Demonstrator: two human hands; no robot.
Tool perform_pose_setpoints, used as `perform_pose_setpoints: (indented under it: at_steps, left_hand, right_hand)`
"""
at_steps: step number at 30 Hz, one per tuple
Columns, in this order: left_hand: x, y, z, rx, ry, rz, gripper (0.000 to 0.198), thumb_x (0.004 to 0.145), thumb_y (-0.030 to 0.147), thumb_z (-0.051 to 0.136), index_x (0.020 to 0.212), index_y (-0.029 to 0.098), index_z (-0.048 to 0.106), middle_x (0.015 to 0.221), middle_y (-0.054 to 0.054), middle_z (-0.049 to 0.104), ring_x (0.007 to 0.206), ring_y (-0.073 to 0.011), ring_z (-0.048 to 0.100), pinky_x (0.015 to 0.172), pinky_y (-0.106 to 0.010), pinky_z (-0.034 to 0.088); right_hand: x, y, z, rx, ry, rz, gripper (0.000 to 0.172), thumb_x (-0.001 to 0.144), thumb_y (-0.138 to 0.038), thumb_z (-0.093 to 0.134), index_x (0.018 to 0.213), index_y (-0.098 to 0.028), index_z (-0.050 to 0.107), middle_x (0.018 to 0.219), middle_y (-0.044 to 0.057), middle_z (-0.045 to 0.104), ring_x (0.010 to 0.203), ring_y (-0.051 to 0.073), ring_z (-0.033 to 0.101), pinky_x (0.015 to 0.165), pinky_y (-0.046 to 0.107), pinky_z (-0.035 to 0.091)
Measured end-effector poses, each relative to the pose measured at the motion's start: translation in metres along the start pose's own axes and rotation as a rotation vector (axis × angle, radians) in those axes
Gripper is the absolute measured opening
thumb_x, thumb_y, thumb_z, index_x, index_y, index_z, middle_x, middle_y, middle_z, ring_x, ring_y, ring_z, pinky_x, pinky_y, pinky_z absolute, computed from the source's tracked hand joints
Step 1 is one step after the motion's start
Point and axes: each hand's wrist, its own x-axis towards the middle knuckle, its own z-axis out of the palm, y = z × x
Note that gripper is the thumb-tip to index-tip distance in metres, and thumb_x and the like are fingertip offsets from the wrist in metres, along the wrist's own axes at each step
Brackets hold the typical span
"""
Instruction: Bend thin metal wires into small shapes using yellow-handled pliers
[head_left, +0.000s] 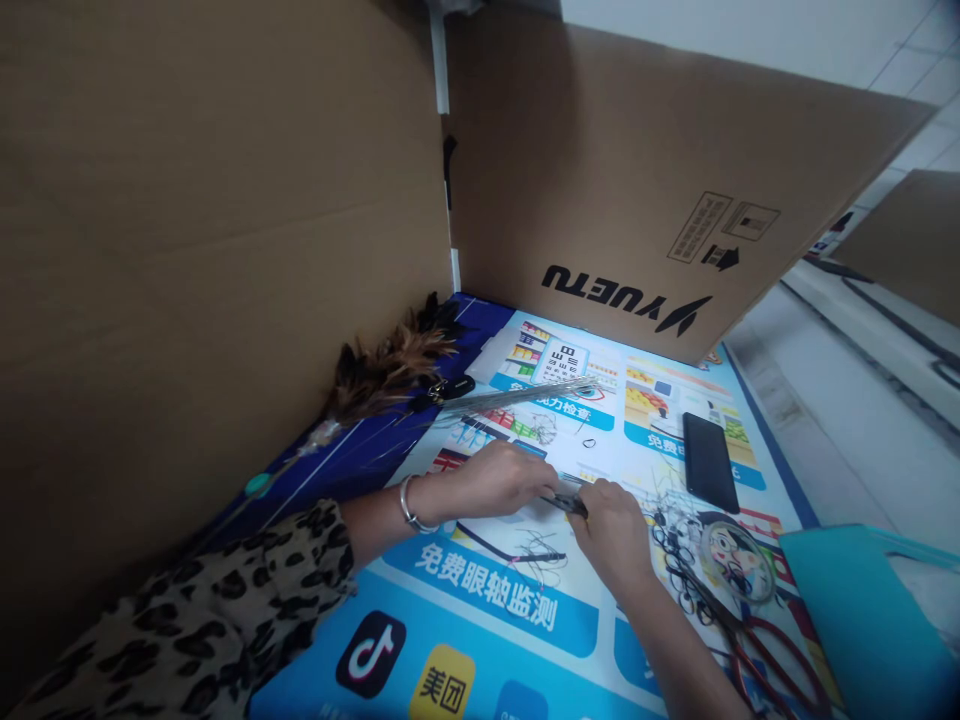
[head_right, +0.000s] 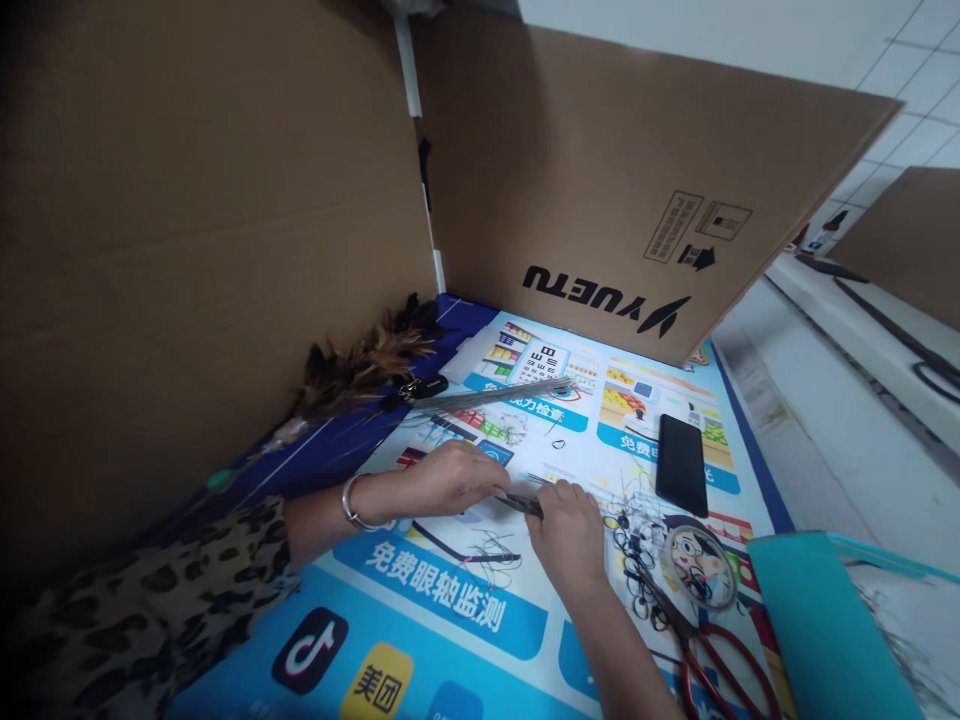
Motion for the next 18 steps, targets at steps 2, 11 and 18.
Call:
perform_pose_setpoints:
  at_steps: [2,11,18]
  left_hand:
    - [0.0,0.0,-0.002,-0.013,-0.019,0.01,0.019,0.085,0.02,0.044,0.09,0.02,0.062,0.075,0.0,0.064,0.069,-0.0125,0.059,0.062,-0.021,0.037]
    - [0.006,0.001,-0.005,-0.343,-0.017,-0.316,0.017,0.082,0.023,0.047,0.077,0.016,0.062,0.067,0.001,0.062,0.061,-0.0094,0.055,0.057,-0.017,0.039]
    - [0.007,-0.007,0.013,-0.887,-0.047,-0.603,0.02,0.078,0.034,0.05,0.078,0.014,0.055,0.066,-0.001,0.062,0.054,-0.0107,0.059,0.048,-0.019,0.044]
  right_hand:
    - [0.0,0.001,0.001,0.023,-0.002,-0.018,0.006,0.074,-0.024,0.055,0.073,-0.018,0.053,0.076,0.004,0.052,0.078,0.017,0.046,0.069,0.027,0.027]
    - [-0.001,0.002,-0.001,-0.025,0.109,-0.013,0.01,0.077,-0.026,0.053,0.073,-0.017,0.054,0.075,0.004,0.05,0.078,0.018,0.042,0.07,0.028,0.026]
    - [-0.002,-0.001,-0.009,-0.156,0.226,-0.102,0.02,0.085,-0.032,0.047,0.071,-0.019,0.055,0.071,0.005,0.048,0.076,0.02,0.039,0.07,0.033,0.024]
